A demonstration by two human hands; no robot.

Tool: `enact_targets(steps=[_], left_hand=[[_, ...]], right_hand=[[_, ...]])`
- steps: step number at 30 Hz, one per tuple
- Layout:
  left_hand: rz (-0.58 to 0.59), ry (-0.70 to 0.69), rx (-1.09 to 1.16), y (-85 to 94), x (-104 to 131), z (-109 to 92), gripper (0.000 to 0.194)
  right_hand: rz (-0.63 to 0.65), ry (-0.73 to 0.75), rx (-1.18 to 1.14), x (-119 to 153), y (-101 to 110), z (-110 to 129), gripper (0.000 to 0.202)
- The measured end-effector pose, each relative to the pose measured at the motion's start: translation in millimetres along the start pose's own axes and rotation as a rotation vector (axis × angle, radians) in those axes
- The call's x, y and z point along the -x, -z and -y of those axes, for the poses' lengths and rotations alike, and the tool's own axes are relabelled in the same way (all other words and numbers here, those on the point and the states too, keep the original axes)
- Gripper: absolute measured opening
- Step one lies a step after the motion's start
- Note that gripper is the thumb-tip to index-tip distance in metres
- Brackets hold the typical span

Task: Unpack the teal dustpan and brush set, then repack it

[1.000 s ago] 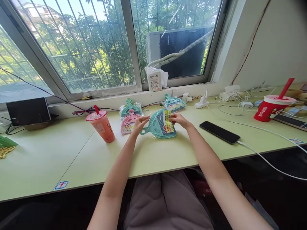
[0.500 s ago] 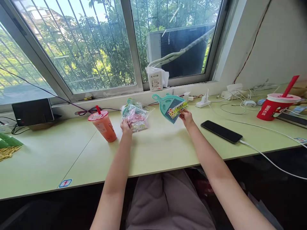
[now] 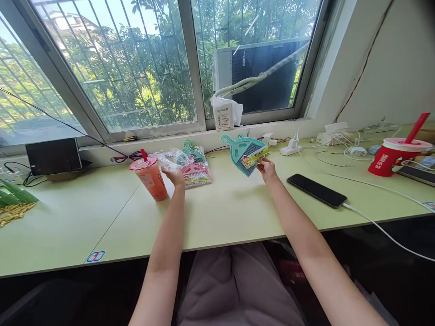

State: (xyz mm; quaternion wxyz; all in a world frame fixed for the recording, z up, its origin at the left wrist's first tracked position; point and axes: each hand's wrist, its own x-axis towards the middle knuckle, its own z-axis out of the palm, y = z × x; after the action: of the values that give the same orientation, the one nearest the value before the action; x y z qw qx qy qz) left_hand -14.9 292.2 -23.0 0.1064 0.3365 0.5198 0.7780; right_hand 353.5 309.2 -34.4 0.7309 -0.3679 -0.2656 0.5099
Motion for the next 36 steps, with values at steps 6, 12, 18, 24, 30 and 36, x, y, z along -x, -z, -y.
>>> enact_targets(steps=[6, 12, 18, 24, 30, 36], left_hand=[[-0.086, -0.079, -0.483, -1.7, 22, -10, 0.1], [0.415, -0.47, -0.695, -0.3, 36, -18, 0.047], [0.954, -0.238, -0.252, -30.4, 81, -8, 0.048], [0.876, 0.019, 0.028, -43.7, 116, -12, 0.06], [0.401, -0.199, 0.017, -32.5, 111, -29, 0.036], [0.154, -0.241, 0.021, -28.2, 101, -37, 0.032]], right_hand=[[0.042, -0.012, 0.059, 5, -6, -8, 0.015], [0.123, -0.004, 0.135, 9, -8, -13, 0.022], [0.239, -0.048, 0.199, 21, -22, -15, 0.027], [0.302, -0.119, 0.201, 35, -38, -20, 0.024], [0.113, -0.11, 0.18, 23, -32, -17, 0.017], [-0.137, 0.135, 0.192, 13, -11, 6, 0.034]])
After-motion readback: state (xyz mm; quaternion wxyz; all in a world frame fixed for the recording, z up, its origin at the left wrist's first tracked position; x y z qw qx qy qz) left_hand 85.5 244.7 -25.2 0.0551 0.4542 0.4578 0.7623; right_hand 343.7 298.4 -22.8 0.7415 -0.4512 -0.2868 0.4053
